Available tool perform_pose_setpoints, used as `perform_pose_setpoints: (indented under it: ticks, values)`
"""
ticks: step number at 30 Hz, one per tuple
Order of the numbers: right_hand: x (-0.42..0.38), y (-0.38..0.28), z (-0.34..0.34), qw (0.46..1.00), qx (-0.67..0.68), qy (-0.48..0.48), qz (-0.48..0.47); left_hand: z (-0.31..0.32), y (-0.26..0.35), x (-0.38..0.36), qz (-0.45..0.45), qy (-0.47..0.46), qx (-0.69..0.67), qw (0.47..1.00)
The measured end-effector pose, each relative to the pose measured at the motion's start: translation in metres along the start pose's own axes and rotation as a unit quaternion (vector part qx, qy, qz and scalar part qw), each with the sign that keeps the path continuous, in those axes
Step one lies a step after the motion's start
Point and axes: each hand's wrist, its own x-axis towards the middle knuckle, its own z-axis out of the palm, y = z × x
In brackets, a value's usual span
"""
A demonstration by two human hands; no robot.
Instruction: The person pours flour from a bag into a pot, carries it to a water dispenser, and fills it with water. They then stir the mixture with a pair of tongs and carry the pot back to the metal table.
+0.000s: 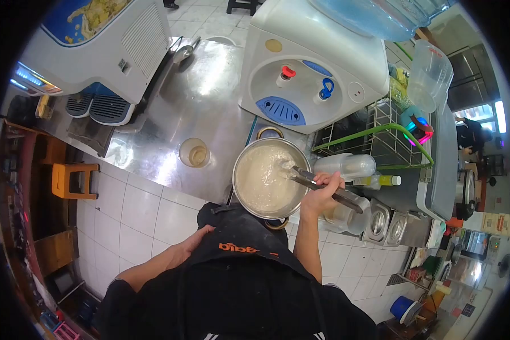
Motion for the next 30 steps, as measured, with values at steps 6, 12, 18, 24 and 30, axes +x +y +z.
perform_pose_setpoints:
  ticks: [6, 12, 18, 24, 30]
  values:
    - [-0.011, -0.017, 0.008, 0.995, -0.026, -0.096, -0.026, -0.010, -0.004, 0.009, 0.017, -0.031, -0.019, 0.999]
    - [-0.004, -0.044, -0.023, 0.904, 0.042, -0.419, -0.073, 0.000, 0.006, -0.003, 0.039, -0.024, -0.007, 0.999]
    - [0.018, -0.074, -0.028, 0.786, -0.033, -0.617, -0.032, -0.008, 0.007, -0.003, -0.038, -0.025, -0.020, 0.999]
    - [0.019, -0.092, -0.021, 0.749, -0.028, -0.661, -0.020, 0.000, 0.011, -0.013, -0.033, -0.036, -0.018, 0.999]
    - [0.026, -0.080, -0.031, 0.731, -0.044, -0.680, -0.032, -0.007, 0.003, -0.014, -0.024, -0.011, -0.022, 0.999]
